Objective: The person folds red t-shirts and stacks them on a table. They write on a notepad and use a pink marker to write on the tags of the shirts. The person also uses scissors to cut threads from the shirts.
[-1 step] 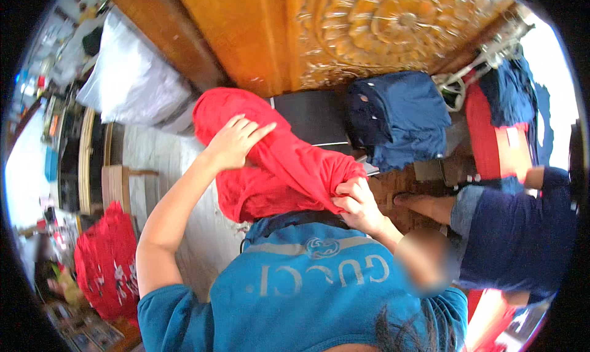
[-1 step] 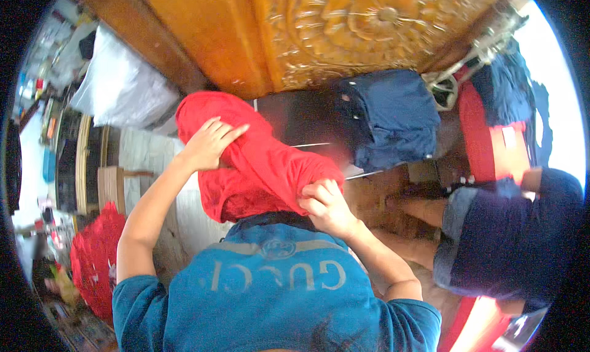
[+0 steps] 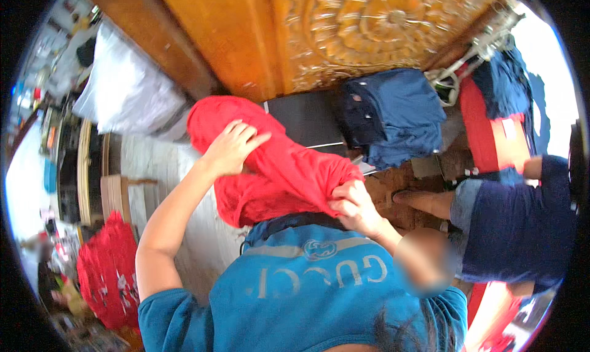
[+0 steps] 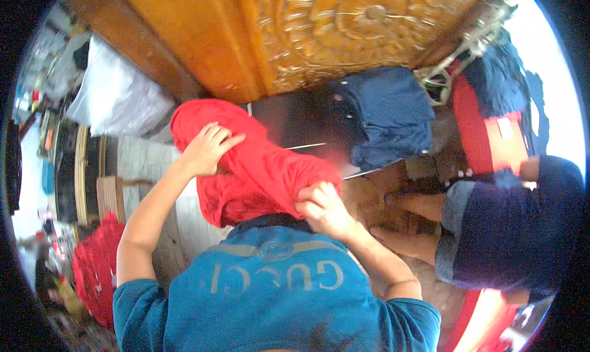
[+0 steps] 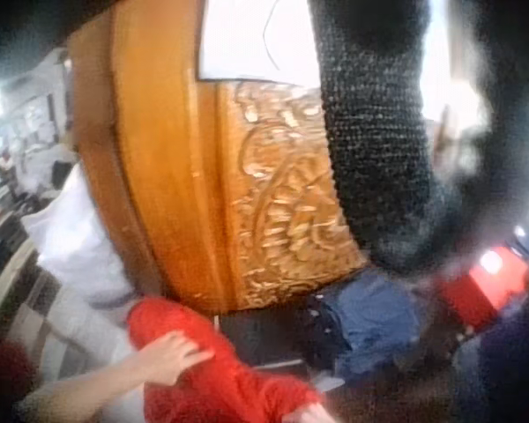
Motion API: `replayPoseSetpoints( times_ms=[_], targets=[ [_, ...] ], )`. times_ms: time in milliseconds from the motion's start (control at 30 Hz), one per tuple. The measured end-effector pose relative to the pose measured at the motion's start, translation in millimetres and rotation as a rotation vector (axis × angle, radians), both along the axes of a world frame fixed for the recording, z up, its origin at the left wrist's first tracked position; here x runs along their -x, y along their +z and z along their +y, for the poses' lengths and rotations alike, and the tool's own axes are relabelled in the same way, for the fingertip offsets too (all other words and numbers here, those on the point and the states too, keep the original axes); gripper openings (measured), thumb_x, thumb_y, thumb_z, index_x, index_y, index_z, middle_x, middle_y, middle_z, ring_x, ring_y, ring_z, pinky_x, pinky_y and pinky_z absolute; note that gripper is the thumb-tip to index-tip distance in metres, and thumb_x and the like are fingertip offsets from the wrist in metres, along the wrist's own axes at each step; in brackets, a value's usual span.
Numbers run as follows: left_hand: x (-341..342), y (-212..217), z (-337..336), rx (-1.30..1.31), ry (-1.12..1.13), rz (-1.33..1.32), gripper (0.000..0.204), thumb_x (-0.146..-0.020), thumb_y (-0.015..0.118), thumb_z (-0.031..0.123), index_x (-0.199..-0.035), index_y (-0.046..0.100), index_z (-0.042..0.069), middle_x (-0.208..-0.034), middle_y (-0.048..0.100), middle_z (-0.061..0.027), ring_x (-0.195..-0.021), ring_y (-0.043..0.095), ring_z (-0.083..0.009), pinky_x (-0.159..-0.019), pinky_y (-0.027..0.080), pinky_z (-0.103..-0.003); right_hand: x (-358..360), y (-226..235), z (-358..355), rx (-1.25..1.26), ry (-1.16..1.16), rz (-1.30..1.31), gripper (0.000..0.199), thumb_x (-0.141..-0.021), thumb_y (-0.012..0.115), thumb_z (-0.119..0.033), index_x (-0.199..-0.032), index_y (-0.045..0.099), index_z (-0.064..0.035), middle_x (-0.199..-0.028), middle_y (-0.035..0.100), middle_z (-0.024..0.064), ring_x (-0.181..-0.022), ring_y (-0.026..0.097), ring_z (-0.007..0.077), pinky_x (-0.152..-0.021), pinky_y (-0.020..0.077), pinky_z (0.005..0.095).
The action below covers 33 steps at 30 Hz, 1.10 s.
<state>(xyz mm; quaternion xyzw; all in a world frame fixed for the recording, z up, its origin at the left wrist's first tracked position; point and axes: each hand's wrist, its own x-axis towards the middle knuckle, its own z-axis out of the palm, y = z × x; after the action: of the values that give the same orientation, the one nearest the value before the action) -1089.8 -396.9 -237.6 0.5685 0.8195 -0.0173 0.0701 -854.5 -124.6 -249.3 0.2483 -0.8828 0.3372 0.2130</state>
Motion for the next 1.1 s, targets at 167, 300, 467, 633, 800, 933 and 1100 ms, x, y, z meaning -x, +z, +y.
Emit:
replayPoseSetpoints(
  times_ms=[167, 300, 467, 633, 800, 933, 1100],
  targets=[
    [-19, -9, 11, 0.077, -0.046, -0.111, 0.073, -0.062, 0.082, 0.026, -0.127, 0.055, 0.008, -0.115, 0.063, -0.0170, -0.106, 0.060, -0.0338, -0.093, 0.049, -0.045, -35, 11, 0, 0.024, -0.047, -0.085, 0.033, -0.063, 0.070, -0.003, -0.095, 0.062, -0.0098, -0.104, 0.057, 0.0083, -0.096, 0.054, 0.0276, -0.083, 0.0433, 0.0397],
    [-55, 24, 34, 0.244, -0.113, -0.268, 0.058, -0.074, 0.072, 0.045, -0.115, 0.061, 0.006, -0.093, 0.069, -0.0197, -0.086, 0.068, -0.0361, -0.075, 0.054, -0.049, -61, 13, 24, 0.195, -0.384, -0.072, 0.036, -0.062, 0.072, 0.003, -0.095, 0.062, -0.0076, -0.104, 0.057, 0.0102, -0.096, 0.055, 0.0293, -0.083, 0.0454, 0.0399],
    [-106, 73, 73, 0.265, -0.113, -0.543, 0.057, -0.080, 0.065, 0.054, -0.109, 0.064, 0.005, -0.092, 0.068, -0.0254, -0.086, 0.067, -0.0419, -0.079, 0.053, -0.052, -101, 23, 60, 0.322, -0.635, -0.159, 0.039, -0.069, 0.079, -0.002, -0.104, 0.062, -0.0053, -0.110, 0.058, 0.0140, -0.108, 0.056, 0.0317, -0.093, 0.0465, 0.0382],
    [-157, 89, 111, 0.231, -0.006, -0.711, 0.066, -0.078, 0.067, 0.055, -0.121, 0.062, 0.006, -0.104, 0.066, -0.0283, -0.099, 0.064, -0.0421, -0.089, 0.051, -0.048, -161, 25, 78, 0.575, -0.931, -0.304, 0.066, -0.073, 0.082, -0.020, -0.129, 0.050, -0.0057, -0.128, 0.052, 0.0166, -0.121, 0.052, 0.0312, -0.103, 0.0420, 0.0381],
    [-209, 106, 171, 0.292, -0.172, -0.648, 0.074, -0.077, 0.069, 0.055, -0.121, 0.060, -0.004, -0.102, 0.066, -0.0299, -0.099, 0.064, -0.0416, -0.089, 0.050, -0.047, -288, -23, 90, 0.623, -1.052, -0.985, 0.047, -0.080, 0.076, -0.033, -0.116, 0.066, -0.0045, -0.105, 0.069, 0.0117, -0.098, 0.066, 0.0263, -0.092, 0.0509, 0.0391],
    [-284, 127, 241, 0.277, -0.524, -0.530, 0.073, -0.080, 0.067, 0.050, -0.120, 0.058, -0.010, -0.096, 0.067, -0.0300, -0.092, 0.066, -0.0407, -0.081, 0.052, -0.046, -377, -67, 64, 1.053, -0.585, -1.308, 0.037, -0.088, 0.066, -0.023, -0.121, 0.066, -0.0065, -0.112, 0.070, 0.0084, -0.092, 0.068, 0.0195, -0.079, 0.0565, 0.0329],
    [-410, 143, 298, 0.175, -1.048, -0.481, 0.064, -0.078, 0.070, 0.040, -0.119, 0.058, -0.008, -0.085, 0.068, -0.0236, -0.083, 0.068, -0.0346, -0.070, 0.053, -0.043, -409, -92, 42, 1.232, -1.137, -0.430, 0.050, -0.087, 0.068, -0.019, -0.133, 0.054, -0.0043, -0.127, 0.061, 0.0113, -0.107, 0.063, 0.0217, -0.090, 0.0529, 0.0402]
  ],
)
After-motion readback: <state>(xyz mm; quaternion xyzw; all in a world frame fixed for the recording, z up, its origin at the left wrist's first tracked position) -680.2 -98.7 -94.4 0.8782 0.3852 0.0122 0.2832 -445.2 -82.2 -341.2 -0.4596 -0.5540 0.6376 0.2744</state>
